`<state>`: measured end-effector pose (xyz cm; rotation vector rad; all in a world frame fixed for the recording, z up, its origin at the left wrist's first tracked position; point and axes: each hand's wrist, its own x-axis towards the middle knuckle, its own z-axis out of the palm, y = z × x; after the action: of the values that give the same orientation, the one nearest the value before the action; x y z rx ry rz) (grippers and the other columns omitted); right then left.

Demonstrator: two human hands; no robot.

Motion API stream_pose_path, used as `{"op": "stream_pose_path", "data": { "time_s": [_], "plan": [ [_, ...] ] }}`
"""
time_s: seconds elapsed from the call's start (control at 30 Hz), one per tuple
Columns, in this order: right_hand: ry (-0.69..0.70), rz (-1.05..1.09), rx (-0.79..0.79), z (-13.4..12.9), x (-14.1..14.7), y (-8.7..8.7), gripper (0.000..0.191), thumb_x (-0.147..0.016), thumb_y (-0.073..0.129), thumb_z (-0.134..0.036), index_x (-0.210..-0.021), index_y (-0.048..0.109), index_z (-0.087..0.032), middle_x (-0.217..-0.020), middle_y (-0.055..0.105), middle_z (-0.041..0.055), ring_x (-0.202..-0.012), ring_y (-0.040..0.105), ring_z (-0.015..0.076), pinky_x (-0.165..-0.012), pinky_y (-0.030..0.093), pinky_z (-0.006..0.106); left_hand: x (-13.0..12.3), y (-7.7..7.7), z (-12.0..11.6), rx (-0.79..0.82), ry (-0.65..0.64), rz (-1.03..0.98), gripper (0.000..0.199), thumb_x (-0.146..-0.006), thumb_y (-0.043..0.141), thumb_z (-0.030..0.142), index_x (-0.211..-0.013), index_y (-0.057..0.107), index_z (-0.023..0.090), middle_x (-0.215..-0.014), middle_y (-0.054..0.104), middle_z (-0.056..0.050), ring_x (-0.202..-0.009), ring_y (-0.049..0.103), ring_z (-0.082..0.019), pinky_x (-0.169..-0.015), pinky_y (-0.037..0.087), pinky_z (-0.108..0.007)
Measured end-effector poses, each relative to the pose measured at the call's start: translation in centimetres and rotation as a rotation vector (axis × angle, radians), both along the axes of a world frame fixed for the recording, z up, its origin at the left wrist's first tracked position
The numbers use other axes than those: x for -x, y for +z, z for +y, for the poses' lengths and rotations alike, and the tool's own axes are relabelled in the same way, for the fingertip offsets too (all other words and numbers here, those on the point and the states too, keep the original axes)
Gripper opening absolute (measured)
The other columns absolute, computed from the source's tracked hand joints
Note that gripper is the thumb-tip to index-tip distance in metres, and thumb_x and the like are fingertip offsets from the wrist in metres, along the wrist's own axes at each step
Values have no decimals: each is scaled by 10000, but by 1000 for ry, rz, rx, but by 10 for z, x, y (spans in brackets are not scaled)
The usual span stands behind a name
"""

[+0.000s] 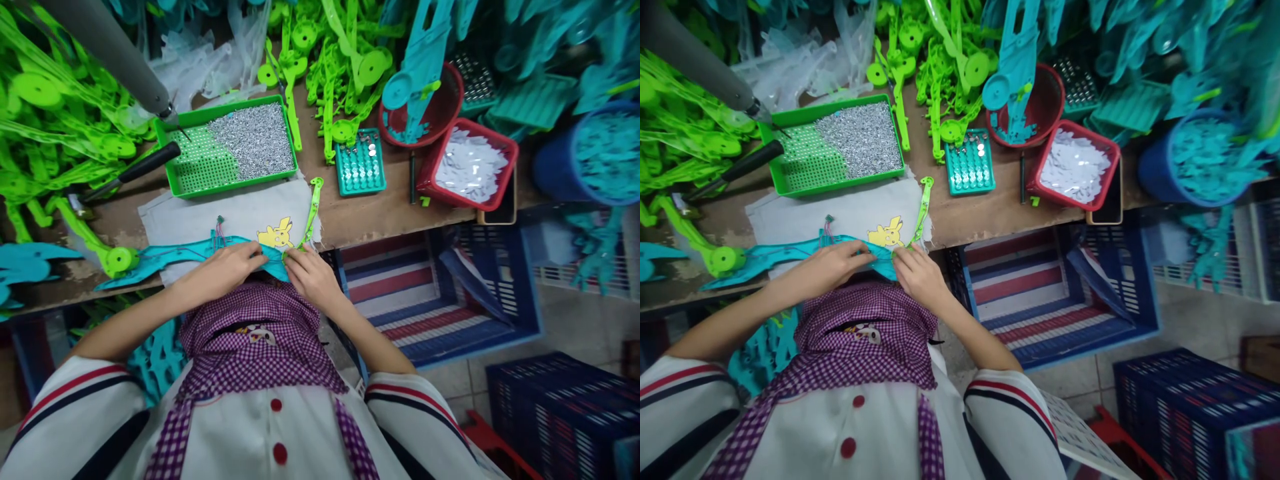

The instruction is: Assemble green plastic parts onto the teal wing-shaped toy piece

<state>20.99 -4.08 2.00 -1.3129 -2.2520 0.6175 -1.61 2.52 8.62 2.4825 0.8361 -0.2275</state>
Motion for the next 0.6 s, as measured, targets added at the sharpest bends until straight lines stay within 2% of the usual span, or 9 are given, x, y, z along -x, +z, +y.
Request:
{"op": "stream_pose_path", "data": {
  "time_s": [0.23,0.47,0.6],
  "plan": [
    [34,-114,-44,4,1,5,286,-962,441,-228,-1100,689,-198,-1212,697,94,-1065,663,208,-1059,515,452,0,3,18,-12,-95,30,275,-961,428,212,-1086,671,175,-1003,642,-91,-808,629,-163,-707,504,-277],
    [9,-80,-1,3,3,7,288,-963,436,-226,-1104,684,-191,-1220,695,109,-1073,657,219,-1076,495,459,-12,6,52,95,-265,41,256,-912,470,131,-996,700,206,-972,632,-70,-813,604,-162,-761,461,-277],
    [8,-83,-26,3,3,8,283,-962,441,-227,-1097,684,-174,-1206,698,116,-1068,659,216,-1077,493,437,-16,4,61,137,-355,7,288,-910,444,103,-979,703,208,-980,636,-78,-899,597,-183,-802,446,-284]
  ]
}}
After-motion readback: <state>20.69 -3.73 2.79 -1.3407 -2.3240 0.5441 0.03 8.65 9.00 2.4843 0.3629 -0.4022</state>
